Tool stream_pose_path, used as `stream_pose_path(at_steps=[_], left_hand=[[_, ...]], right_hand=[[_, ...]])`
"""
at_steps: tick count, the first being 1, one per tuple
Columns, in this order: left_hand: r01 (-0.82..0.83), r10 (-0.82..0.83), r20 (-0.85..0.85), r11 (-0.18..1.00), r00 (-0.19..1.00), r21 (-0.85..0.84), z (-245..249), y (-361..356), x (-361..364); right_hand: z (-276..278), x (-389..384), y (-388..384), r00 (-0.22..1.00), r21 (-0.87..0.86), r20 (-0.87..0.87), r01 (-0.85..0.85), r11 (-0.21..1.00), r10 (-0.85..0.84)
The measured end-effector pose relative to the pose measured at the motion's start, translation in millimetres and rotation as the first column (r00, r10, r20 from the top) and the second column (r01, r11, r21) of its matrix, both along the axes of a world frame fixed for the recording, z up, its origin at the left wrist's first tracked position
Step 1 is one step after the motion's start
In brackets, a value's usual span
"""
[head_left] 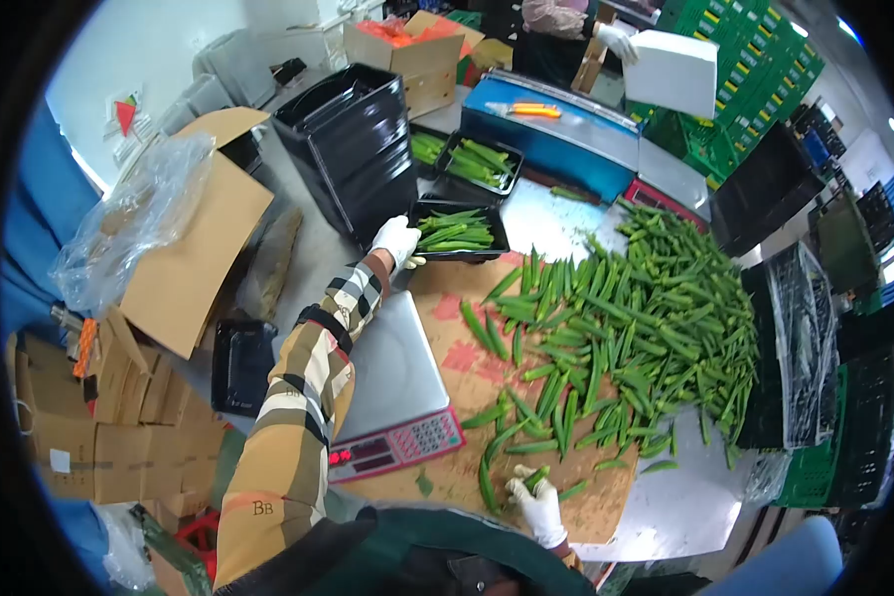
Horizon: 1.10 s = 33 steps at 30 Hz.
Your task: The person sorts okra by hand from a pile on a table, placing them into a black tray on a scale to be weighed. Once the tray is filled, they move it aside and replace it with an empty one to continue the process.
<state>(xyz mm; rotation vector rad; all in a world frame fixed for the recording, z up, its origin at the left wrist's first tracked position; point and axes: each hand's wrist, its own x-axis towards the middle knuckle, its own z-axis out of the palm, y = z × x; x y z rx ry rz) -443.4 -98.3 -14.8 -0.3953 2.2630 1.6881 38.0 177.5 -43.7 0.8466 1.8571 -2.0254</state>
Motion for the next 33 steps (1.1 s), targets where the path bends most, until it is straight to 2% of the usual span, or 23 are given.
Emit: stream_pose_path(at_steps=[3,7,8,9,11,12,16,19,21,23,25,28,29,31,33], left_hand=[[0.038,-0.042,-0.034,0.993,0.999,-0.113,5,15,-49],[0.053,-0.062,-0.07,0.992,0.996,-0.119,4,22,-86],[0.081,-0.093,-0.053,0.977,0.994,-0.196,2,19,-95],[0.12,-0.147,-0.048,0.923,0.988,-0.365,-5,14,-101],[0.183,-0.248,-0.004,0.724,0.969,-0.665,-18,3,-109],[0.072,-0.27,-0.106,0.575,0.957,-0.815,-25,3,-101],[-0.034,-0.281,-0.285,0.655,0.916,-0.755,-16,3,-48],[0.011,-0.275,-0.254,0.698,0.927,-0.716,9,-21,-5],[0.007,-0.329,-0.351,0.739,0.877,-0.674,20,-52,27],[0.0,-0.29,-0.368,0.787,0.883,-0.618,49,-82,63],[-0.125,-0.307,-0.454,0.7,0.836,-0.703,83,-108,108],[-0.379,-0.203,-0.592,0.6,0.78,-0.705,89,-154,166],[-0.449,-0.184,-0.621,0.541,0.762,-0.711,86,-167,186],[-0.545,-0.089,-0.687,0.541,0.721,-0.641,68,-192,227],[-0.524,0.018,-0.575,0.436,0.818,-0.732,32,-210,265]], right_hand=[[-13,-4,10,0.999,0.032,0.013,0.033,0.999,-0.034],[-25,-12,21,0.994,-0.009,0.06,0.088,0.996,-0.087],[-30,-13,22,0.995,-0.007,0.065,0.077,0.997,-0.077],[-29,-17,23,0.995,-0.003,0.072,0.07,0.998,-0.07],[-26,-23,21,0.995,0.001,0.086,0.056,0.998,-0.055],[-24,-27,19,0.992,-0.021,0.099,0.075,0.997,-0.072],[-16,-32,18,0.997,0.029,0.074,0.034,0.999,-0.036],[-11,-29,24,0.997,0.038,0.069,0.023,0.999,-0.026],[-22,-24,29,0.998,0.051,0.054,0.024,0.998,-0.027],[-17,-27,26,0.999,0.057,0.044,0.012,0.998,-0.014],[-21,-26,25,1.0,0.08,0.009,-0.025,0.996,0.024],[-15,-30,14,0.968,0.22,-0.173,-0.143,0.965,0.183],[-6,-34,8,0.966,0.25,-0.158,-0.163,0.954,0.207],[16,-38,-3,0.962,0.305,-0.121,-0.198,0.932,0.244],[11,-32,-7,0.975,0.158,-0.074,-0.196,0.968,0.21]])
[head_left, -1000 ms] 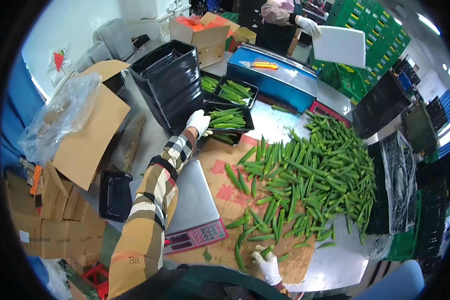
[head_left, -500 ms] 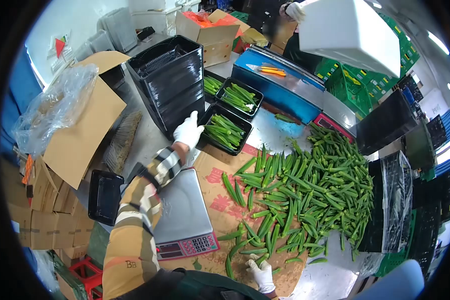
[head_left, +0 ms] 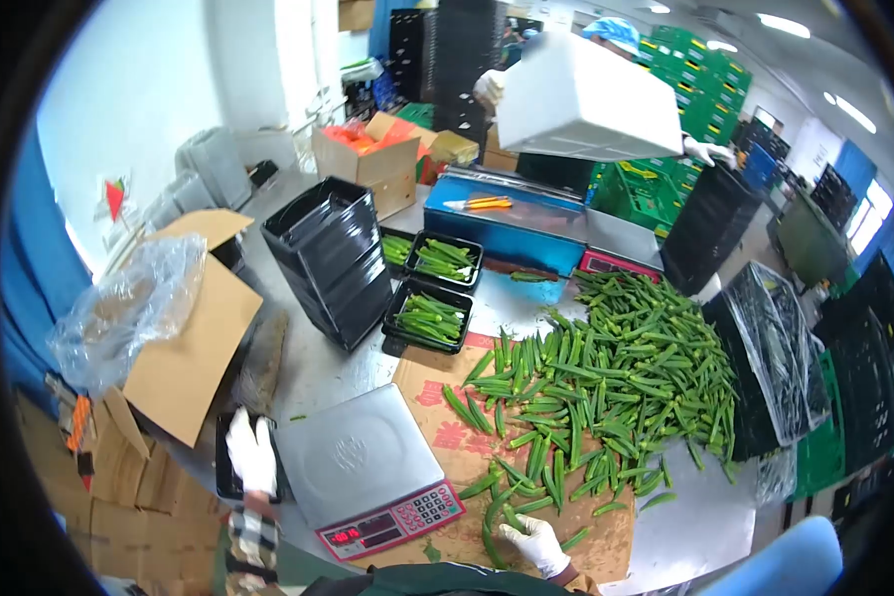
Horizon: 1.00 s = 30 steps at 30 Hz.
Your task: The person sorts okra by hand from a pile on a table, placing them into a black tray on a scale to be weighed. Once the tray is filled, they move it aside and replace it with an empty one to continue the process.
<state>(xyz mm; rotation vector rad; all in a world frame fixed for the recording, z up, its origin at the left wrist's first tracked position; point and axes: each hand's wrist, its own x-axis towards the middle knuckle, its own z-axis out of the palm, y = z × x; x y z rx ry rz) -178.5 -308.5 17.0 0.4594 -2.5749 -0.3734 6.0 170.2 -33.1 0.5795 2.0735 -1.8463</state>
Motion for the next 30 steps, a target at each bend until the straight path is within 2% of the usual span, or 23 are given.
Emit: stream_pose_path(at_steps=[2,3,4,6,7,8,10,11,14,15,18,19,20,21,22,24,25,26,30], left_hand=[[0.037,-0.058,0.328,0.997,0.943,0.071,-45,-21,32],[0.012,-0.031,0.261,0.997,0.965,0.074,-45,-8,45],[-0.014,-0.003,0.195,0.997,0.981,0.082,-45,4,59],[-0.001,0.006,-0.04,0.99,0.999,0.143,-94,-27,60],[-0.031,0.023,0.031,0.956,0.999,0.293,-107,-43,51],[-0.043,0.024,0.056,0.926,0.998,0.374,-120,-55,48],[-0.08,0.026,0.11,0.846,0.994,0.528,-117,-58,43],[-0.032,-0.018,0.069,0.751,0.997,0.659,-114,-63,41],[0.014,0.034,-0.045,0.629,0.998,0.777,-118,-78,37],[0.005,0.173,-0.107,0.504,0.979,0.864,-117,-76,35],[0.033,0.293,-0.3,0.664,0.908,0.747,-88,-68,34],[0.002,0.247,-0.311,0.779,0.918,0.627,-53,-40,40],[0.073,0.215,-0.373,0.777,0.903,0.625,-27,-8,47],[0.112,0.106,-0.39,0.86,0.915,0.498,9,33,60],[0.203,-0.009,-0.388,0.863,0.922,0.462,-8,35,57],[0.466,-0.391,-0.258,0.79,0.884,0.398,-3,78,69],[0.545,-0.581,-0.021,0.749,0.813,0.378,4,92,76],[0.641,-0.684,0.165,0.726,0.711,0.25,6,101,81],[0.661,-0.686,0.021,0.708,0.727,0.25,16,147,103]], right_hand=[[-5,6,-4,0.999,-0.174,0.048,0.023,0.985,-0.015],[-14,10,-6,1.0,-0.086,0.006,-0.016,0.996,0.016],[-15,14,-7,0.999,-0.07,0.002,-0.037,0.997,0.037],[-14,21,-9,0.997,-0.04,0.003,-0.082,0.996,0.082],[-12,24,-9,0.989,0.07,-0.039,-0.143,0.987,0.146],[-7,28,-11,0.988,0.083,-0.07,-0.135,0.987,0.141],[3,35,-12,0.982,0.114,-0.13,-0.125,0.986,0.139],[-2,39,-11,0.98,0.078,-0.158,-0.112,0.991,0.123],[6,50,-8,0.997,-0.109,-0.074,-0.044,0.993,0.036],[11,52,-8,0.999,-0.174,-0.043,-0.007,0.985,-0.001],[50,56,-14,0.958,-0.167,-0.228,0.136,0.977,-0.172],[36,54,-10,0.953,-0.127,-0.249,0.145,0.981,-0.173],[21,57,-8,0.951,-0.093,-0.254,0.158,0.983,-0.177],[35,58,-9,0.957,-0.027,-0.255,0.135,0.99,-0.138],[49,55,-6,0.964,0.039,-0.247,0.105,0.994,-0.092],[34,59,-7,0.975,-0.24,-0.141,0.135,0.961,-0.172],[27,60,-6,0.981,-0.253,-0.127,0.109,0.961,-0.145],[24,61,-6,0.986,-0.264,-0.122,0.079,0.961,-0.115],[12,77,-4,0.989,-0.202,-0.034,0.133,0.97,-0.143]])
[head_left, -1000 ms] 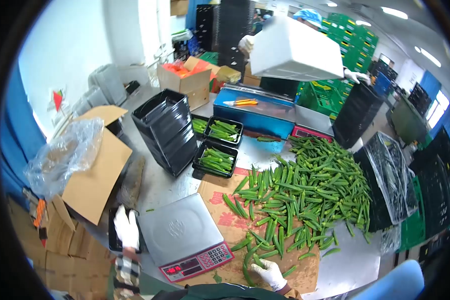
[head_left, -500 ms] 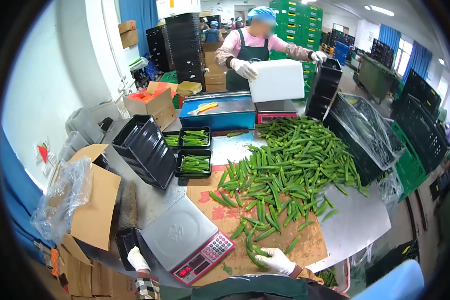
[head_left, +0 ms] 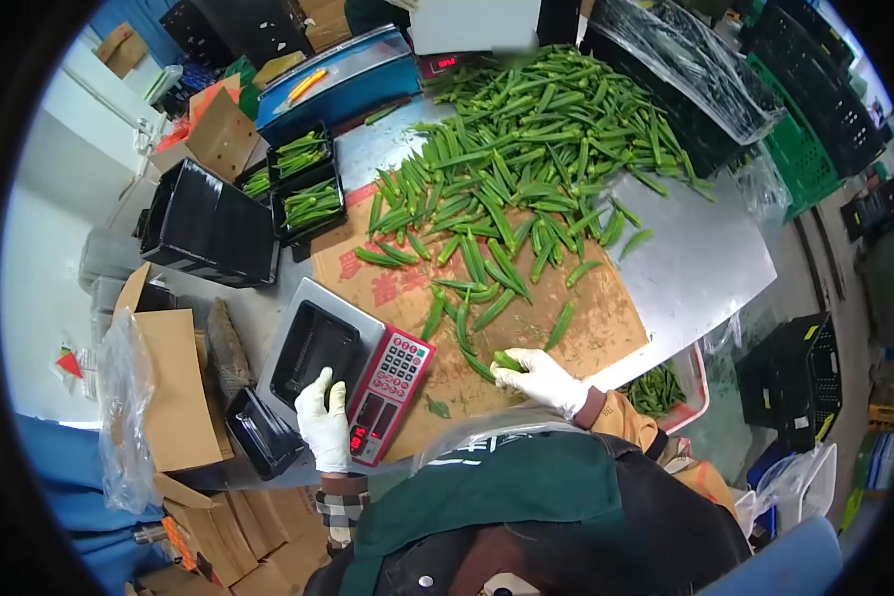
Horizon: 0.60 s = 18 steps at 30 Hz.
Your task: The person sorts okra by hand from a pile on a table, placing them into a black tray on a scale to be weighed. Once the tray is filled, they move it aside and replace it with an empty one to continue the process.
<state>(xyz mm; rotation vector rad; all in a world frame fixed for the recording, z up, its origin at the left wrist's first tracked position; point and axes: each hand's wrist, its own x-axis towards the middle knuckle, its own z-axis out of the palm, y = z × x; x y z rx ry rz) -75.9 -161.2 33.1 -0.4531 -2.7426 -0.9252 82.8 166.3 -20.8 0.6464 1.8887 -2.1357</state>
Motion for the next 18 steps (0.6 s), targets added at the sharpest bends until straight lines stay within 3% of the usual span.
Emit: stream_pose_path(at_steps=[2,3,4,5,6,8,11,15,18], left_hand=[[0.003,-0.002,-0.024,0.999,1.0,0.032,16,28,7],[0.066,-0.068,-0.064,0.997,0.996,-0.026,21,39,8],[0.11,-0.108,-0.07,0.993,0.992,0.03,29,55,11],[0.141,-0.137,-0.064,0.988,0.988,0.06,29,68,12],[0.171,-0.166,-0.062,0.981,0.984,0.092,29,79,12],[0.197,-0.202,0.027,0.971,0.979,0.135,21,96,11],[0.182,-0.243,0.284,0.957,0.928,0.225,8,123,11],[0.098,-0.369,0.562,0.886,0.74,0.453,-43,146,6],[0.228,-0.357,0.528,0.928,0.771,0.294,-64,171,2]], right_hand=[[1,5,13,0.999,-0.027,0.019,-0.027,0.999,0.027],[-5,8,16,1.0,-0.007,0.017,-0.017,1.0,0.018],[-13,13,20,1.0,0.011,0.019,-0.012,1.0,0.012],[-29,18,26,0.999,0.177,0.013,-0.04,0.983,0.038],[-35,20,32,0.998,0.091,0.06,-0.02,0.996,0.014],[-38,28,44,0.993,0.304,0.115,-0.02,0.952,-0.016],[-50,37,65,0.99,0.458,0.13,-0.011,0.889,-0.055],[-59,51,93,0.982,0.42,0.078,0.122,0.899,-0.169],[-96,62,104,0.924,0.4,0.142,0.274,0.875,-0.354]])
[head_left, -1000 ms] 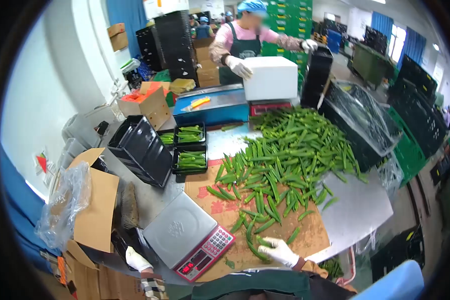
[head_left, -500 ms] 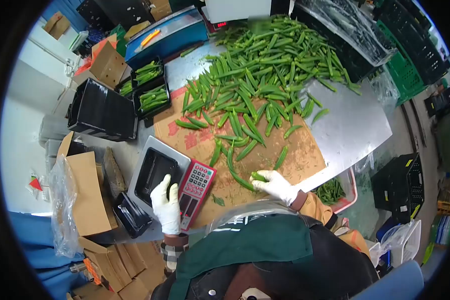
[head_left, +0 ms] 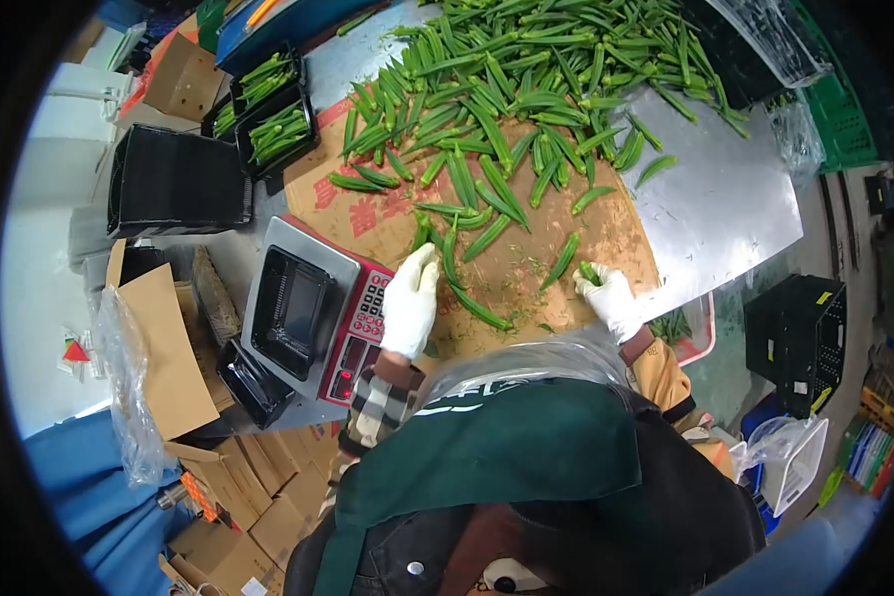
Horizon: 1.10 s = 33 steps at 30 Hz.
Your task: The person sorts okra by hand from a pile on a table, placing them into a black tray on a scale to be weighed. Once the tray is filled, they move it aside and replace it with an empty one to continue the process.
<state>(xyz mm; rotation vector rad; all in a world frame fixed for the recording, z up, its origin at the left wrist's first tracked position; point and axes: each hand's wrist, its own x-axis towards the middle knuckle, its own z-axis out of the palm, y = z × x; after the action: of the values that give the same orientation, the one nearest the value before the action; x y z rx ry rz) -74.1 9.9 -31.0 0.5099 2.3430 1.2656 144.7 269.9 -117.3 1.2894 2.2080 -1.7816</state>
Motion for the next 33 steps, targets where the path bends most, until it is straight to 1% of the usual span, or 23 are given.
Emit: stream_pose_path(at_steps=[3,4,5,7,11,12,13,14,15,16,17,18,19,20,21,22,23,24,25,26,28,31,33], left_hand=[[-0.028,0.025,-0.113,0.999,0.993,-0.025,-35,24,-5],[-0.019,-0.007,-0.159,0.987,0.987,-0.158,-38,32,-8],[-0.014,-0.046,-0.202,0.958,0.978,-0.287,-41,38,-11],[-0.029,-0.146,-0.34,0.886,0.929,-0.462,-48,45,-13],[-0.022,-0.081,-0.236,0.914,0.968,-0.404,-53,45,-25],[-0.026,-0.038,-0.205,0.952,0.978,-0.304,-51,47,-25],[-0.035,0.001,-0.168,0.979,0.986,-0.2,-45,49,-24],[-0.051,0.039,-0.125,0.994,0.991,-0.096,-40,51,-21],[-0.058,0.054,0.049,0.994,0.997,0.089,-27,61,-13],[0.008,-0.016,0.058,0.991,0.998,0.136,-34,64,-6],[0.181,-0.181,-0.007,0.982,0.983,0.052,14,79,9],[0.397,-0.406,0.121,0.913,0.906,0.093,33,86,20],[0.584,-0.621,0.163,0.78,0.767,0.224,41,91,29],[0.675,-0.728,0.171,0.682,0.664,0.28,45,92,41],[0.66,-0.712,0.265,0.703,0.651,0.265,48,90,44],[0.648,-0.691,0.356,0.72,0.629,0.249,50,89,46],[0.685,-0.686,0.125,0.726,0.717,0.06,30,80,47],[0.662,-0.674,-0.124,0.738,0.728,-0.128,8,69,43],[0.641,-0.758,-0.201,0.638,0.621,-0.426,8,64,36],[0.615,-0.84,-0.129,0.482,0.527,-0.624,2,59,31],[0.659,-0.822,-0.211,0.555,0.529,-0.508,-15,32,27],[0.649,-0.869,-0.24,0.484,0.432,-0.587,-31,20,25],[0.675,-0.813,-0.134,0.551,0.566,-0.49,-27,24,22]], right_hand=[[-6,-7,2,0.992,0.106,0.041,0.112,0.988,-0.117],[1,-14,0,0.986,0.134,0.037,0.159,0.978,-0.165],[10,-20,4,0.98,0.264,0.172,0.051,0.963,-0.098],[23,-36,4,0.981,0.283,0.175,0.032,0.959,-0.084],[16,-51,6,0.982,0.351,0.175,0.002,0.936,-0.068],[13,-54,9,0.983,0.357,0.171,0.0,0.934,-0.066],[4,-53,15,0.996,0.231,0.065,0.046,0.972,-0.063],[-4,-47,21,0.974,-0.091,-0.146,0.164,0.982,-0.176],[29,-45,30,0.96,-0.243,-0.129,0.213,0.946,-0.249],[65,-42,43,0.945,-0.388,-0.1,0.25,0.887,-0.311],[74,-34,59,0.903,-0.53,-0.183,0.243,0.812,-0.389],[80,-21,79,0.844,-0.66,-0.246,0.214,0.72,-0.476],[86,-4,100,0.802,-0.652,-0.388,0.11,0.75,-0.454],[97,9,112,0.738,-0.627,-0.521,0.009,0.779,-0.428],[124,14,111,0.697,-0.614,-0.546,0.044,0.788,-0.464],[145,20,110,0.653,-0.601,-0.57,0.083,0.795,-0.499],[145,36,123,0.662,-0.64,-0.575,0.003,0.769,-0.481],[156,37,119,0.625,-0.64,-0.6,-0.001,0.768,-0.5],[169,29,110,0.611,-0.676,-0.563,0.049,0.736,-0.558],[177,21,103,0.596,-0.711,-0.52,0.096,0.697,-0.612],[148,10,110,0.636,-0.707,-0.546,0.0,0.707,-0.546],[117,-37,98,0.768,-0.675,-0.412,0.104,0.73,-0.49],[113,-78,81,0.85,-0.608,-0.39,0.051,0.793,-0.354]])
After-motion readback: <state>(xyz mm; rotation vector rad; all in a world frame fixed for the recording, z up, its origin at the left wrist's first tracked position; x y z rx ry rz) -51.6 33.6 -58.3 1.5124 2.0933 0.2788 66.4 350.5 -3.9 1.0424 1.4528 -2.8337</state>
